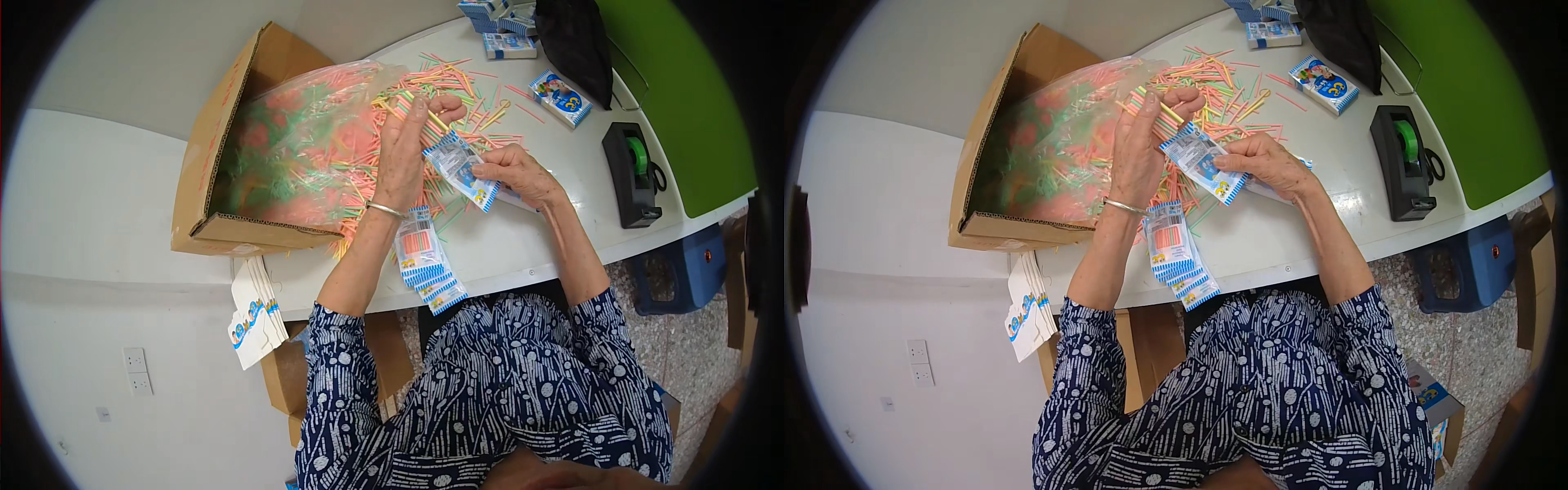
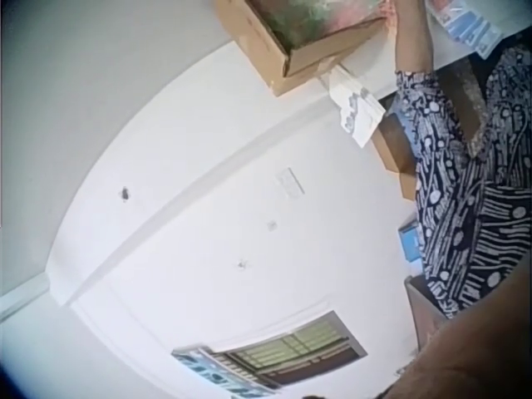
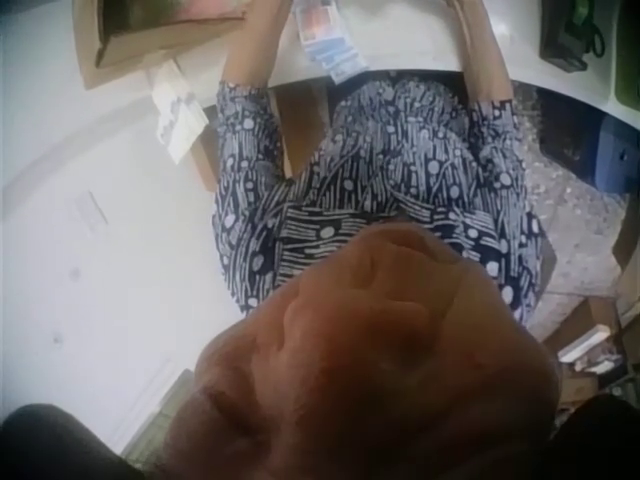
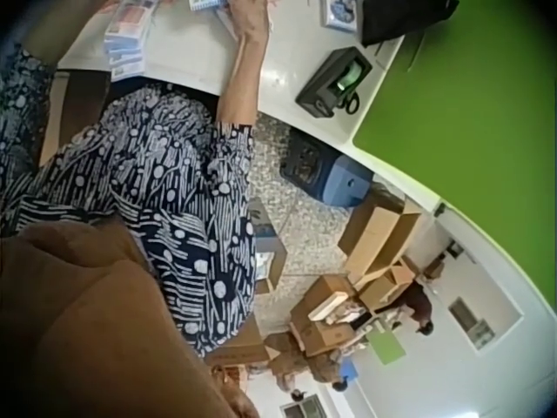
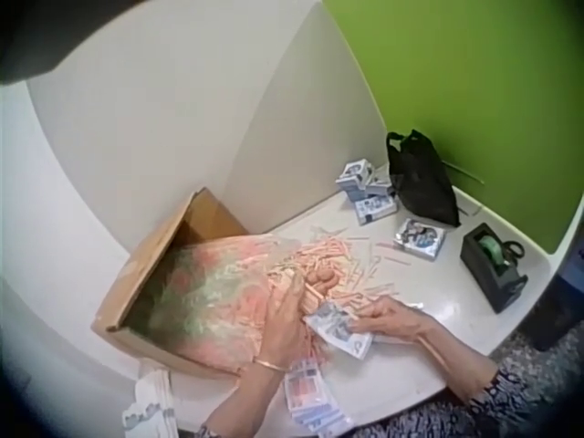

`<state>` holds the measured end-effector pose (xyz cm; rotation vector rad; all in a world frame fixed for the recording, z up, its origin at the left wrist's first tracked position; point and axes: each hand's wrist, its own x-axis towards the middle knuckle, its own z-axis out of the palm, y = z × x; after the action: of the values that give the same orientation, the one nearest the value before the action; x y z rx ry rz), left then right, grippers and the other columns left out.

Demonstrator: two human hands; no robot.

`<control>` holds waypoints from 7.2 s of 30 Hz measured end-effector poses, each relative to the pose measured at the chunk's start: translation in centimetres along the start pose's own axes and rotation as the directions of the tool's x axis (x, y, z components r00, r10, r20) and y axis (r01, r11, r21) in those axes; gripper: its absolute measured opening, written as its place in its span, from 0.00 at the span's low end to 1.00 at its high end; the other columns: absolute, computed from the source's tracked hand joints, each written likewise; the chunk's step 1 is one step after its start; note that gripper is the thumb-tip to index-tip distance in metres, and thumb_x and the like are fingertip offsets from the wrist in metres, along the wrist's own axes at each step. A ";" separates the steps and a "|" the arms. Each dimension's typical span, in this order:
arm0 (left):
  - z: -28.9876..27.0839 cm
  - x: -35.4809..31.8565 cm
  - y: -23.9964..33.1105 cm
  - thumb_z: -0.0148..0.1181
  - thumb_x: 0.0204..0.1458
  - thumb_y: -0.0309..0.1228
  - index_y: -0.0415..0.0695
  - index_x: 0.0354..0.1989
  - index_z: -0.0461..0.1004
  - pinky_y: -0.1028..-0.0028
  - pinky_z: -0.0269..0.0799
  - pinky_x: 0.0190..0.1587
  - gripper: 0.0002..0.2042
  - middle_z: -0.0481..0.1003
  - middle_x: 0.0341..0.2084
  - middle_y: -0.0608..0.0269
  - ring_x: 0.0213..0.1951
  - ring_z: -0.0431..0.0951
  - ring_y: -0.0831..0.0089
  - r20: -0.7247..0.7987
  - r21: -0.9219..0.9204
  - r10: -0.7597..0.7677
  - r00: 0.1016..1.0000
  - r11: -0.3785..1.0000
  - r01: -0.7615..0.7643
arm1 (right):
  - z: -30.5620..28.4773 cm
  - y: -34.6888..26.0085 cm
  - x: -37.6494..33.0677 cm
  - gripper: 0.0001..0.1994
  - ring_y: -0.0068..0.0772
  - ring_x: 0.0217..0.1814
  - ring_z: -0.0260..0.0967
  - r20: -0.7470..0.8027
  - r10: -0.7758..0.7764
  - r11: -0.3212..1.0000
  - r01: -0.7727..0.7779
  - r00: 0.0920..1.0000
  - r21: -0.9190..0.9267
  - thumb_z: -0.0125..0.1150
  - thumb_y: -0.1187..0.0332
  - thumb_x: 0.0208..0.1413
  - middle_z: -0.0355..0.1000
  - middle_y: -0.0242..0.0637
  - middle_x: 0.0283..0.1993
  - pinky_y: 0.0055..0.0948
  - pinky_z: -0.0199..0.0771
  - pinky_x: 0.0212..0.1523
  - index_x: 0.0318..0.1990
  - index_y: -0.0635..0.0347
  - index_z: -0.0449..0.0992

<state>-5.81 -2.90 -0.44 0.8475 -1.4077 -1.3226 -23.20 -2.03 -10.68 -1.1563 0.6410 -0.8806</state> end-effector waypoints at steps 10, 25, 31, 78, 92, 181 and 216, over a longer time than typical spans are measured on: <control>-1.5 -0.7 -1.9 0.42 0.63 0.42 0.32 0.49 0.72 0.71 0.69 0.52 0.22 0.75 0.45 0.53 0.48 0.74 0.72 0.078 0.159 -0.001 0.997 0.987 -0.011 | 0.0 -0.1 -0.1 0.14 0.13 0.31 0.68 -0.005 0.003 0.999 -0.003 1.000 0.049 0.63 0.63 0.54 0.75 0.29 0.31 0.16 0.66 0.33 0.39 0.66 0.80; -3.0 -1.5 -2.3 0.52 0.59 0.34 0.38 0.50 0.68 0.73 0.71 0.41 0.15 0.75 0.42 0.57 0.41 0.74 0.77 0.193 0.708 0.082 0.978 0.679 -0.196 | 0.6 0.0 0.0 0.14 0.14 0.33 0.69 -0.078 -0.055 0.997 0.060 0.995 0.056 0.62 0.64 0.55 0.76 0.29 0.34 0.17 0.67 0.34 0.43 0.66 0.79; -3.1 -1.2 -2.4 0.59 0.52 0.27 0.37 0.49 0.69 0.76 0.72 0.35 0.15 0.76 0.36 0.61 0.36 0.76 0.77 0.092 0.469 0.060 0.994 0.878 -0.096 | 1.5 -0.3 0.4 0.13 0.16 0.37 0.71 -0.043 -0.062 0.995 0.065 0.997 0.072 0.64 0.66 0.53 0.76 0.33 0.39 0.18 0.69 0.37 0.41 0.66 0.79; -6.9 -6.9 -1.6 0.65 0.46 0.35 0.38 0.49 0.69 0.64 0.65 0.53 0.23 0.71 0.46 0.53 0.50 0.70 0.57 0.316 0.909 -0.102 0.943 0.318 -0.270 | -2.4 2.1 -3.8 0.17 0.38 0.53 0.60 -0.313 -0.495 0.404 -0.104 0.811 -0.909 0.60 0.59 0.52 0.67 0.37 0.48 0.36 0.58 0.56 0.43 0.63 0.78; -1.2 -0.7 -3.9 0.62 0.50 0.27 0.37 0.33 0.78 0.76 0.66 0.32 0.07 0.75 0.25 0.66 0.28 0.71 0.81 0.242 0.627 -0.068 0.968 0.772 -0.102 | -0.3 -1.9 -3.5 0.13 0.23 0.36 0.66 -0.292 -0.346 0.794 0.112 0.891 -0.597 0.65 0.67 0.48 0.71 0.32 0.32 0.24 0.66 0.38 0.37 0.65 0.75; -3.2 7.1 -10.2 0.62 0.44 0.53 0.36 0.32 0.72 0.58 0.64 0.48 0.27 0.71 0.35 0.51 0.42 0.68 0.54 0.536 0.844 -0.020 0.844 0.014 -0.536 | -0.4 1.5 -3.3 0.12 0.45 0.25 0.64 -0.063 -0.272 0.628 0.128 0.960 -0.768 0.58 0.66 0.52 0.68 0.46 0.23 0.38 0.63 0.29 0.26 0.69 0.70; -1.8 7.8 -13.5 0.57 0.42 0.34 0.42 0.33 0.79 0.56 0.54 0.50 0.12 0.73 0.38 0.57 0.47 0.66 0.61 0.279 0.786 -0.022 0.960 -0.569 -0.242 | -0.3 0.8 -3.9 0.11 0.46 0.23 0.64 -0.168 -0.235 0.638 0.022 0.957 -0.770 0.56 0.68 0.51 0.64 0.47 0.17 0.43 0.63 0.30 0.22 0.67 0.69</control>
<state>-8.02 -12.93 -12.26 1.5759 -2.6882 0.9541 -25.27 1.26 -11.57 -1.8940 1.2355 -0.9085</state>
